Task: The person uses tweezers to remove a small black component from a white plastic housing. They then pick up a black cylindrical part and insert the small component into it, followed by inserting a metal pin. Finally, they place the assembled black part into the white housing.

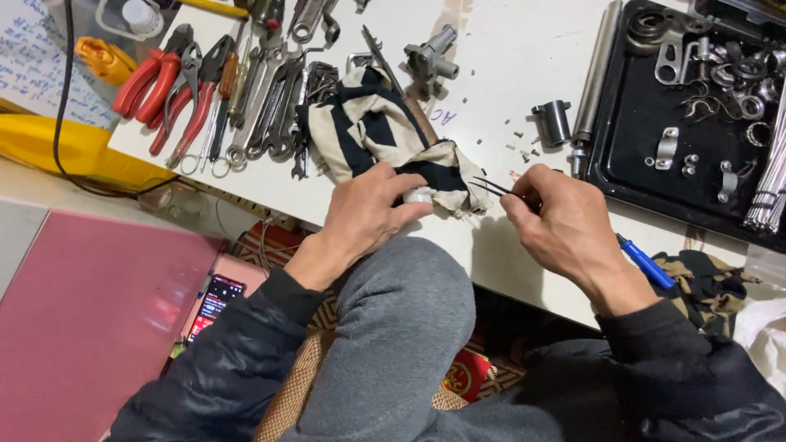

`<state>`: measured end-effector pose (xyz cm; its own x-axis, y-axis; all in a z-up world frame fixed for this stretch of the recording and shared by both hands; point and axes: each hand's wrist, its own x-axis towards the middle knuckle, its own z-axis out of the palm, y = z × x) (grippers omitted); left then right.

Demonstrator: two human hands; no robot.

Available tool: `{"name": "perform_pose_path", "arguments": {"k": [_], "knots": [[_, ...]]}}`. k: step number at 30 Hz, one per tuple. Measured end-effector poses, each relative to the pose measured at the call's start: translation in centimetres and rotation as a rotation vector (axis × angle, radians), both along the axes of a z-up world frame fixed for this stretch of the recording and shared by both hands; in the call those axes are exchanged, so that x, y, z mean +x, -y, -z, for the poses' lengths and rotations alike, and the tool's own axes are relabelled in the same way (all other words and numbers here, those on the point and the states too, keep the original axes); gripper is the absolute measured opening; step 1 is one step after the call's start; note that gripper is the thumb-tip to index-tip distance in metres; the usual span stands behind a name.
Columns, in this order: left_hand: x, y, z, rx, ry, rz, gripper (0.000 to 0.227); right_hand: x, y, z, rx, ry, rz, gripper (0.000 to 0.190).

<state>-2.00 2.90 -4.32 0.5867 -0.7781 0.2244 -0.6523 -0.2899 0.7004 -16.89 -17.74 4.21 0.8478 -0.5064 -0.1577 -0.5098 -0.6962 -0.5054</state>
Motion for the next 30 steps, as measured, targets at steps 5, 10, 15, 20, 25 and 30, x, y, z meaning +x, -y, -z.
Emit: {"name": "perform_pose_path", "arguments": {"k": [5,10,15,20,25,30], "knots": [[-0.2,0.0,-1.3,-0.186,-0.304,-0.139,0.037,0.4,1.1,1.5,-0.012,-0.031,0.009,0.022],[-0.3,0.6,-6.1,-0.334,-0.962,-0.229,0.043,1.1,1.7,2.9,0.003,-0.094,0.002,0.024],[-1.0,2.1,-8.6,-0.384,-1.160,-0.252,0.048,1.2,1.2,2.1,0.013,-0.113,-0.039,0.022],[-1.2,3.0,-11.8,-0.345,-1.195,-0.280,0.043,0.5,1.3,0.8,0.085,-0.005,-0.003,0.019],[-0.9,4.5,-13.2,-0.445,-1.331,-0.339,0.047,0.4,1.8,1.3,0.136,0.097,0.050,0.021],[-0.1,6.0,-11.8,-0.470,-1.465,-0.302,0.040,1.2,2.1,2.1,0.092,0.023,0.022,0.022]]}}
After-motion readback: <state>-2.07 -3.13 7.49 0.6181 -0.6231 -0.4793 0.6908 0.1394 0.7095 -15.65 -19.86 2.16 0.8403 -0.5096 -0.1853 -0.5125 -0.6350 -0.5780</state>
